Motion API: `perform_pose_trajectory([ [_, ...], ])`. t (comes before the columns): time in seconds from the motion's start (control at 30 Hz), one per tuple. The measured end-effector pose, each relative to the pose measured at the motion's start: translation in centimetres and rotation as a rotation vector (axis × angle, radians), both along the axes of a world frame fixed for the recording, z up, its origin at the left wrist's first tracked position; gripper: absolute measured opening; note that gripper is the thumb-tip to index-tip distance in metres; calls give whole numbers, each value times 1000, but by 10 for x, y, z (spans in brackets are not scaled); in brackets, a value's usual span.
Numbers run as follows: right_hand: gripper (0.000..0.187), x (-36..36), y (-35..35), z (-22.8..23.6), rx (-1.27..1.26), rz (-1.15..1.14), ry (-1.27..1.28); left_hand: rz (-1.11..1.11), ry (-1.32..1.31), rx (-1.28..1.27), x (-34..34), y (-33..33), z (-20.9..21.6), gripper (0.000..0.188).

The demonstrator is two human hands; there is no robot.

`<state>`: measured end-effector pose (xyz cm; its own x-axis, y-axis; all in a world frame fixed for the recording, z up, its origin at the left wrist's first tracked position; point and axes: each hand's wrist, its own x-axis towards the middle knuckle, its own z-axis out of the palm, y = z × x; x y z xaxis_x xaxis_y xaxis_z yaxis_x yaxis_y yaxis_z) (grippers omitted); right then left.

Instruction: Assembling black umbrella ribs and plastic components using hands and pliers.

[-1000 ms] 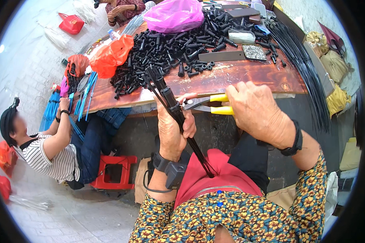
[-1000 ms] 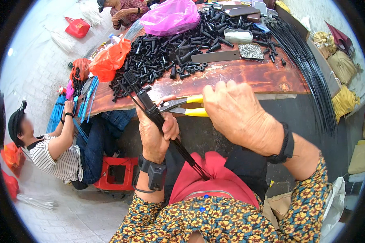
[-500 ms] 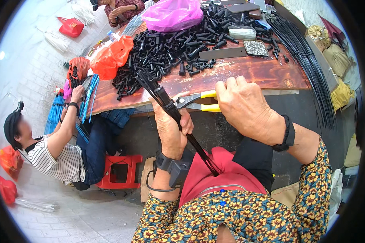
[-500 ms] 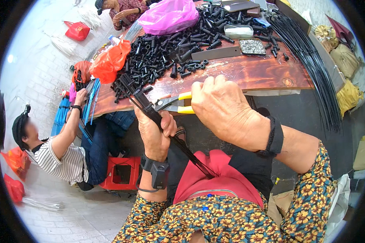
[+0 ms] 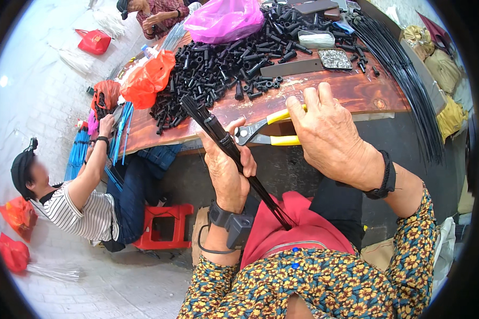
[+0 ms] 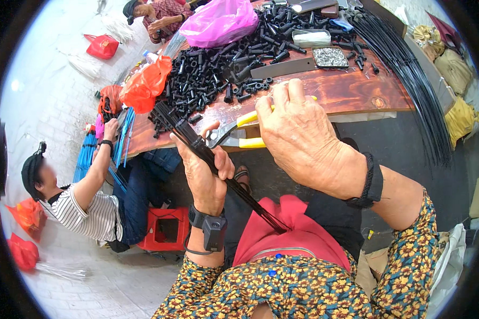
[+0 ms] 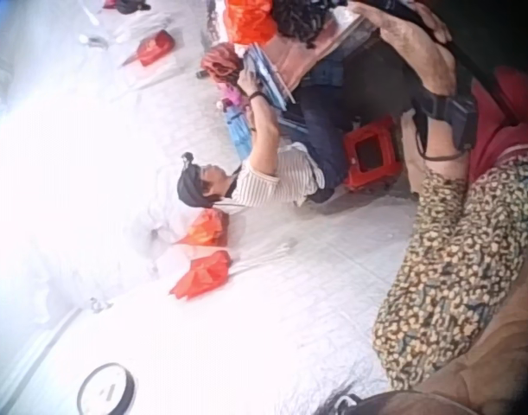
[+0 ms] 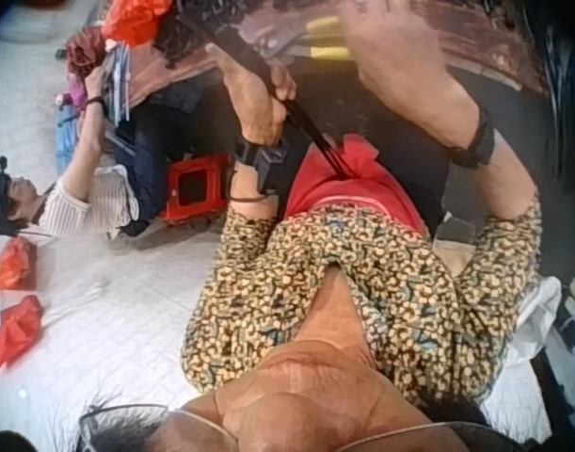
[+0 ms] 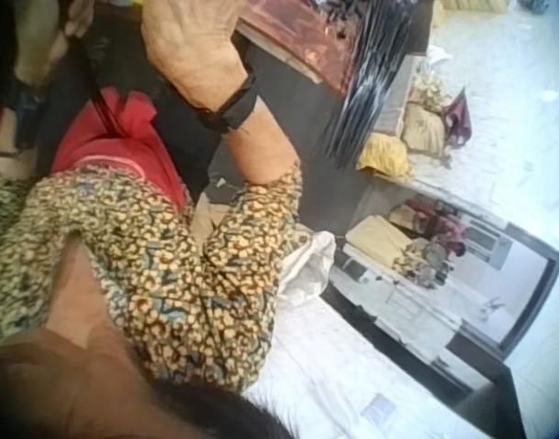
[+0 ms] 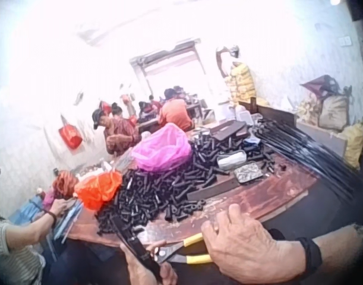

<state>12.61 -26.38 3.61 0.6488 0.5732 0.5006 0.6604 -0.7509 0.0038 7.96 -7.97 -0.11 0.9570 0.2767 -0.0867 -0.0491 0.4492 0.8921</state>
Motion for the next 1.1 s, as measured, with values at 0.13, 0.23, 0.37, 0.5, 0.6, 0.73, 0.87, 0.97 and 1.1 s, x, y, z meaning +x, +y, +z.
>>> perform_pose_trajectory([
  [0.13,54,-2,0,-4,18,-3,4,0,4,-7,-1,-2,1,86],
  [0.23,60,-4,2,-3,38,-9,3,7,5,1,-1,-3,2,84],
  [0.37,67,-6,3,-5,30,-20,10,22,36,7,1,-3,2,83],
  [0.5,71,-8,3,-7,-6,-47,-10,39,29,48,0,-6,3,82],
  [0.6,71,-10,3,-4,15,-54,-6,87,42,88,-1,-11,7,81],
  [0.73,73,-8,3,-4,-2,-62,-4,128,50,89,-1,-13,6,81],
  [0.87,71,-9,0,-4,-6,-34,24,115,40,47,0,-9,-2,83],
  [0.97,67,-10,1,-10,29,-22,74,29,-1,15,0,-6,-2,84],
  [1.1,41,-11,4,-18,28,-40,36,24,2,-25,1,-3,-4,85],
])
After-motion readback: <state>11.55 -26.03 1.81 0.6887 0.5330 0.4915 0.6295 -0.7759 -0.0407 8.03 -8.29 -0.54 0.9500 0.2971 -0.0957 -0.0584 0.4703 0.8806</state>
